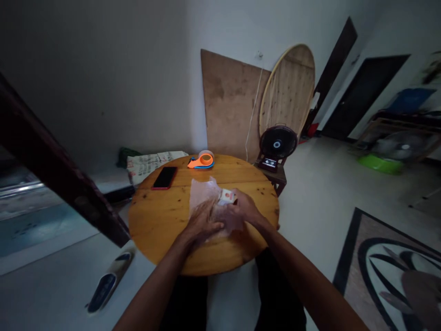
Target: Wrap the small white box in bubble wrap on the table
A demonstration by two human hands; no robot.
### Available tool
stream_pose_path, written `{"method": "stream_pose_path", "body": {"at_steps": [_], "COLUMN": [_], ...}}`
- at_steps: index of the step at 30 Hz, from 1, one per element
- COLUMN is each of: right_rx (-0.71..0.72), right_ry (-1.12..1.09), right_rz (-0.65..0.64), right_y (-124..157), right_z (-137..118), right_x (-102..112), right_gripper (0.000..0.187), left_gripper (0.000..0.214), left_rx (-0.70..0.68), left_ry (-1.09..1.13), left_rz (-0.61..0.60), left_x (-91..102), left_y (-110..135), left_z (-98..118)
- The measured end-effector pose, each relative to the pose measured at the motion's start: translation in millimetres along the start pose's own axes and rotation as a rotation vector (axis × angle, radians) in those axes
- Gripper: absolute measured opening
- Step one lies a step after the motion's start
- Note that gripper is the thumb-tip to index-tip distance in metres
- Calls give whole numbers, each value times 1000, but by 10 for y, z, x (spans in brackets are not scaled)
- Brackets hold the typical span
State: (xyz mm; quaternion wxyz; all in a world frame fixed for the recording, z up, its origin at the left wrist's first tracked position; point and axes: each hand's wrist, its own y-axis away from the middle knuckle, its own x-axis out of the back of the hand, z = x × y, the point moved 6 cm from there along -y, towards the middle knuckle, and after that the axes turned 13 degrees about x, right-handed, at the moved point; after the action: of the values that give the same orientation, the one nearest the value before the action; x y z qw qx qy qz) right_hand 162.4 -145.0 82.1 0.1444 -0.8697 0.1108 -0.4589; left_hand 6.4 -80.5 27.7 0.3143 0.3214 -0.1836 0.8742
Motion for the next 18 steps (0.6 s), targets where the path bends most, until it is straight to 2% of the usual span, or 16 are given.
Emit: {"method": "stream_pose_path", "body": {"at_steps": [2,4,6,8,9,11,13,14,16,18], "right_rx": [-108,-151,-181,-171,-166,-153,-91,-29,176,364], "right_ry": [63,147,290,406,446,510,508,475,335,192], "right_rz": [124,197,205,116,93,128,187,201,133,-22], "right_y": [55,115,189,252,282,327,327,306,224,126], "right_z": [150,307,483,635,685,681,495,332,-96,-516], "right_x": [203,348,423,411,413,463,494,473,294,-24], "right_gripper": [26,29,29,30,34,47,54,51,37,33], "left_gripper": [80,72,71,72,72,73,73,73,73,73], "left_rx": [0,-18,-29,-23,-15,-11,-22,-31,-48,-65], "left_ry": [-141,-238,-305,-351,-368,-396,-413,-417,-409,-383], "left_rz": [-16,-18,-20,-26,-26,-24,-19,-14,1,24], "left_x": [-27,-38,-45,-51,-52,-60,-74,-83,-98,-102], "left_y": [35,65,82,86,84,79,70,63,48,33], "left_z": [22,60,92,106,107,104,96,90,74,65]}}
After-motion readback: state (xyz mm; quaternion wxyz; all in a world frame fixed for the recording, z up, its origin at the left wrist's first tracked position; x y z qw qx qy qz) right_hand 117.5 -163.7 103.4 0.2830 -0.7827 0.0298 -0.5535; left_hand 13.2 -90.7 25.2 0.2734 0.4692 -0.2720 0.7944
